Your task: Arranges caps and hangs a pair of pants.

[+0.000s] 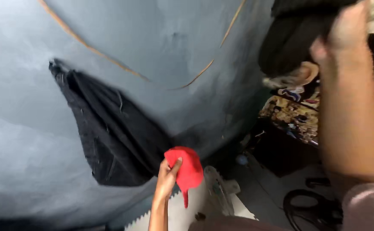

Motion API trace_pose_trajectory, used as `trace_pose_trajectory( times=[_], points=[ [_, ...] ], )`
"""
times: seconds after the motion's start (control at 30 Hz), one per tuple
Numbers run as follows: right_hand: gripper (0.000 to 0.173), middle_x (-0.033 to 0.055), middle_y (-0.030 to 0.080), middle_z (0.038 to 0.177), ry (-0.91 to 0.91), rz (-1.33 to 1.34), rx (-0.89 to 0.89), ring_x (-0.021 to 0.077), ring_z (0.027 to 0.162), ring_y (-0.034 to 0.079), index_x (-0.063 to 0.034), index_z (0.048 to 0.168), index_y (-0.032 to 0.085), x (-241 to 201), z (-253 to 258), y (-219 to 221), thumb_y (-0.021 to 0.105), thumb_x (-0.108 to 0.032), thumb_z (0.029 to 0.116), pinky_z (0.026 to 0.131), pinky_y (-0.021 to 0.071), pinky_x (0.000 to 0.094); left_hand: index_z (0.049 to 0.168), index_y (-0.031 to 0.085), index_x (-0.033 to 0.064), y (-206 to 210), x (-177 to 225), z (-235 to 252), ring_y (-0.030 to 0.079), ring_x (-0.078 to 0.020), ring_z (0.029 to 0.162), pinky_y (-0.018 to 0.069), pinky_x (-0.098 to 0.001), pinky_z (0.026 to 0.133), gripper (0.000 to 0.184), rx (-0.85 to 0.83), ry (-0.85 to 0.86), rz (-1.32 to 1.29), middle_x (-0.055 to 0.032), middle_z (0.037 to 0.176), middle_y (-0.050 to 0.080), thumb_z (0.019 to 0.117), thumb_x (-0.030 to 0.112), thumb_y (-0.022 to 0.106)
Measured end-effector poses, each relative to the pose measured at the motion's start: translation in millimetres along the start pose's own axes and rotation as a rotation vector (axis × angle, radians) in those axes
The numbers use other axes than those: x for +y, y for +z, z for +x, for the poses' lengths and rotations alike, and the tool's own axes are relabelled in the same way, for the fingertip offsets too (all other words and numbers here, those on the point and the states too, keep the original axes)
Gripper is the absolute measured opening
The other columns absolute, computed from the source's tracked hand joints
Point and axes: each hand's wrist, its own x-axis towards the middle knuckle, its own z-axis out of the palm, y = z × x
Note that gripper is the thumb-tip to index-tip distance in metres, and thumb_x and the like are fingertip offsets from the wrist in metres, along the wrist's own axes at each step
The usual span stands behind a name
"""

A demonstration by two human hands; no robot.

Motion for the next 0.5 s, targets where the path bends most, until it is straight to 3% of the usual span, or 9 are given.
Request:
trace_pose_trajectory(
  times=[0.07,0.13,0.17,0.23,0.27,0.3,0.37,0.4,0.5],
  points=[
    [0.032,-0.0052,0.062,0.123,0.183,-0.135,0.039,0.0055,0.117,0.061,-0.0135,0.136,0.047,3.0,-91.9,23.2,0.049,-0.02,0.1049,0.103,0.0537,0.0309,0.116,0.063,-0.0051,-4.8,-4.4,-7.7,0.073,-0.0227,0.09,0.0629,-0.0407,0.084,0.02,0.001,-0.01,-0.031,-0.0144,0.099,0.074,0.1044,0.009,0.054],
    [0.025,-0.0056,0.058,0.096,0.487,-0.34,0.082,-0.0037,0.086,0.057,-0.0052,0.12,0.054,-2.8,-190.8,58.7,0.059,-0.016,0.0984,0.074,0.0506,0.0181,0.118,0.062,-0.0058,-10.4,-14.5,-14.6,0.073,-0.0224,0.093,0.0616,-0.0417,0.087,0.023,-0.007,0.005,-0.058,-0.0143,0.101,0.073,0.1067,0.011,0.05],
    [0.026,-0.0026,0.056,0.094,0.614,-0.392,-0.043,-0.0029,0.082,0.053,-0.0008,0.12,0.053,-6.6,-232.7,75.3,0.057,-0.01,0.0965,0.072,0.0478,0.0174,0.12,0.06,-0.0062,-12.9,-22.4,-20.9,0.072,-0.0217,0.096,0.0607,-0.0418,0.09,0.026,-0.012,0.027,-0.071,-0.0139,0.104,0.073,0.108,0.014,0.048],
    [0.04,-0.001,0.065,0.107,0.59,-0.238,-0.508,-0.0021,0.098,0.061,0.0004,0.124,0.055,2.2,-301.8,105.8,0.068,-0.008,0.0875,0.086,0.0535,0.0177,0.128,0.055,-0.0063,-19.8,-40.0,-42.2,0.068,-0.0144,0.106,0.0572,-0.038,0.097,0.036,-0.022,0.088,-0.067,-0.0087,0.114,0.07,0.1091,0.023,0.046],
    [0.053,0.0008,0.066,0.121,0.459,-0.178,-0.778,0.0034,0.111,0.062,-0.0031,0.13,0.057,17.5,-326.4,127.6,0.078,-0.017,0.0836,0.097,0.0541,0.0254,0.134,0.05,-0.0059,-23.1,-45.9,-61.2,0.065,-0.0078,0.111,0.0546,-0.0331,0.101,0.044,0.004,0.082,-0.055,-0.0038,0.12,0.068,0.1072,0.029,0.051],
    [0.072,0.0069,0.057,0.142,0.299,-0.214,-1.044,0.0153,0.131,0.054,-0.006,0.143,0.051,31.7,-348.2,151.7,0.081,-0.032,0.0828,0.112,0.0463,0.0397,0.137,0.047,-0.0051,-24.6,-46.7,-87.5,0.063,-0.0007,0.112,0.0531,-0.0262,0.101,0.047,0.087,0.016,-0.04,0.0013,0.121,0.067,0.1026,0.024,0.059],
    [0.089,0.0086,0.044,0.158,0.074,-0.332,-1.348,0.0286,0.145,0.041,-0.0161,0.153,0.045,47.6,-393.5,191.7,0.072,-0.064,0.083,0.119,0.0307,0.0595,0.124,0.057,-0.0056,-24.8,-48.5,-140.8,0.061,0.0041,0.096,0.0518,-0.0176,0.088,0.035,0.413,-0.251,-0.058,0.0008,0.105,0.067,0.0905,-0.003,0.066],
    [0.09,0.0069,0.042,0.159,0.043,-0.329,-1.417,0.029,0.145,0.04,-0.0199,0.155,0.043,49.9,-411.0,204.0,0.071,-0.065,0.0821,0.119,0.0287,0.0617,0.123,0.057,-0.0064,-27.3,-57.3,-159.4,0.06,0.0036,0.094,0.0516,-0.0174,0.086,0.033,0.52,-0.315,-0.093,-0.0009,0.103,0.066,0.0906,-0.007,0.063],
    [0.098,0.0092,0.042,0.159,0.115,-0.098,-1.558,0.0267,0.147,0.041,-0.02,0.16,0.035,45.6,-437.4,227.9,0.082,-0.037,0.0766,0.12,0.0357,0.0544,0.128,0.053,-0.0113,-36.0,-68.7,-203.5,0.061,-0.0005,0.1,0.0513,-0.0199,0.091,0.041,0.695,-0.334,-0.036,-0.009,0.111,0.066,0.089,-0.008,0.064]
  ],
)
